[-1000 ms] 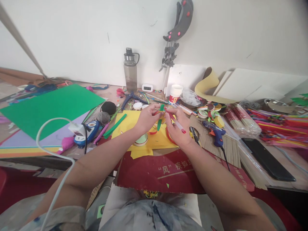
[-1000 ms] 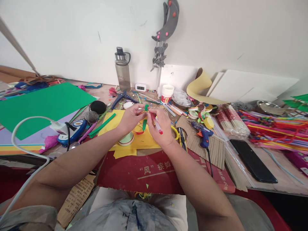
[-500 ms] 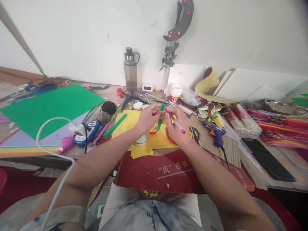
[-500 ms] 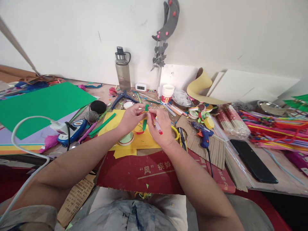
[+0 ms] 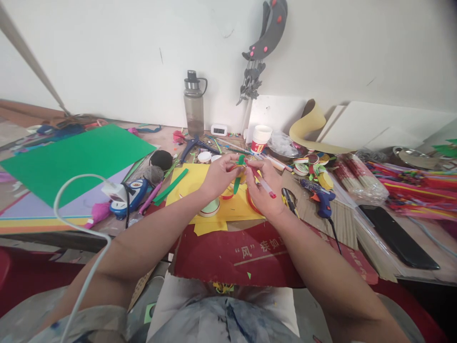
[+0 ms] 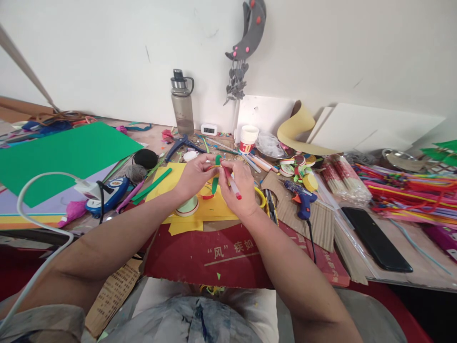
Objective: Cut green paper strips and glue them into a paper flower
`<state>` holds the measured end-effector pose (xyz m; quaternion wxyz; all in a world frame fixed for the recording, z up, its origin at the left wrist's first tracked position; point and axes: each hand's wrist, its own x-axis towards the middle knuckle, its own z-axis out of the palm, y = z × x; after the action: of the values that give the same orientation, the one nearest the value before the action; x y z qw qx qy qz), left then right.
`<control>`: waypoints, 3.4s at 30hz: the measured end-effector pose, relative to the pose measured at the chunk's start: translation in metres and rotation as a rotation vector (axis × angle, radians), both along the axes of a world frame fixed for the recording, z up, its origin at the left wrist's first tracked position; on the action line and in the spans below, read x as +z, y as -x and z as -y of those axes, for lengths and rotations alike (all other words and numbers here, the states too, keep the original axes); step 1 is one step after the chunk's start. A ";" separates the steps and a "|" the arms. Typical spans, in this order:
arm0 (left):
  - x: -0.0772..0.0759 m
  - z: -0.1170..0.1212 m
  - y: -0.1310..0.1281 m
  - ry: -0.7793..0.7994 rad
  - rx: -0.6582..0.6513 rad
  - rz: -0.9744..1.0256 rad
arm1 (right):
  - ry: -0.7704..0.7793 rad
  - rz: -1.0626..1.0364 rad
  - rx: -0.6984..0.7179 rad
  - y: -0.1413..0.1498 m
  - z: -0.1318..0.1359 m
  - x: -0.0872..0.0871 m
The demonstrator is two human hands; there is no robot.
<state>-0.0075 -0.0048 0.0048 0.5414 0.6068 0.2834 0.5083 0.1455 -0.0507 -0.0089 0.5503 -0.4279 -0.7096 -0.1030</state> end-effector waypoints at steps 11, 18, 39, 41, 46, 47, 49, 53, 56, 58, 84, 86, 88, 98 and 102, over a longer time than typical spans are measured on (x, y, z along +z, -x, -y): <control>0.000 0.000 -0.001 0.024 0.002 0.001 | 0.012 -0.013 -0.002 0.001 0.000 0.000; 0.001 0.000 0.001 0.023 -0.006 0.006 | -0.043 -0.028 0.002 0.001 0.000 0.001; 0.002 0.004 -0.001 0.053 -0.001 -0.004 | -0.036 0.015 0.012 0.002 0.002 0.002; 0.002 0.005 -0.001 0.063 0.004 -0.012 | -0.022 0.014 0.010 0.002 0.002 0.001; 0.002 0.004 -0.001 0.056 0.012 -0.010 | -0.051 0.020 0.012 0.002 0.001 0.001; 0.002 0.004 -0.001 0.056 0.010 -0.012 | -0.056 0.025 0.007 0.002 0.001 0.001; 0.002 0.004 -0.001 0.053 0.008 -0.018 | -0.058 0.033 -0.005 0.002 0.001 0.001; 0.003 0.004 0.000 0.032 0.004 -0.007 | -0.054 0.028 -0.009 0.002 0.002 0.002; 0.003 0.004 0.000 0.028 0.003 -0.012 | -0.021 0.015 0.004 0.001 0.002 0.002; 0.002 0.004 0.000 0.022 0.004 -0.019 | -0.013 0.007 0.004 0.001 0.002 0.002; -0.002 0.002 0.000 0.008 0.011 -0.006 | 0.020 -0.014 -0.013 0.000 0.003 0.003; -0.003 0.001 0.000 0.005 0.020 -0.014 | 0.038 -0.019 -0.012 0.000 0.003 0.003; -0.004 0.001 0.000 -0.001 0.027 -0.017 | 0.052 -0.025 -0.008 0.000 0.003 0.003; 0.000 0.001 0.001 0.019 0.023 0.012 | -0.026 -0.032 -0.011 0.001 0.003 0.003; 0.001 -0.001 0.003 0.115 0.081 0.048 | -0.021 -0.020 0.003 0.001 0.004 0.006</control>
<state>-0.0100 -0.0039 0.0054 0.5612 0.5503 0.3231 0.5271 0.1446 -0.0550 -0.0033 0.5622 -0.4219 -0.7035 -0.1053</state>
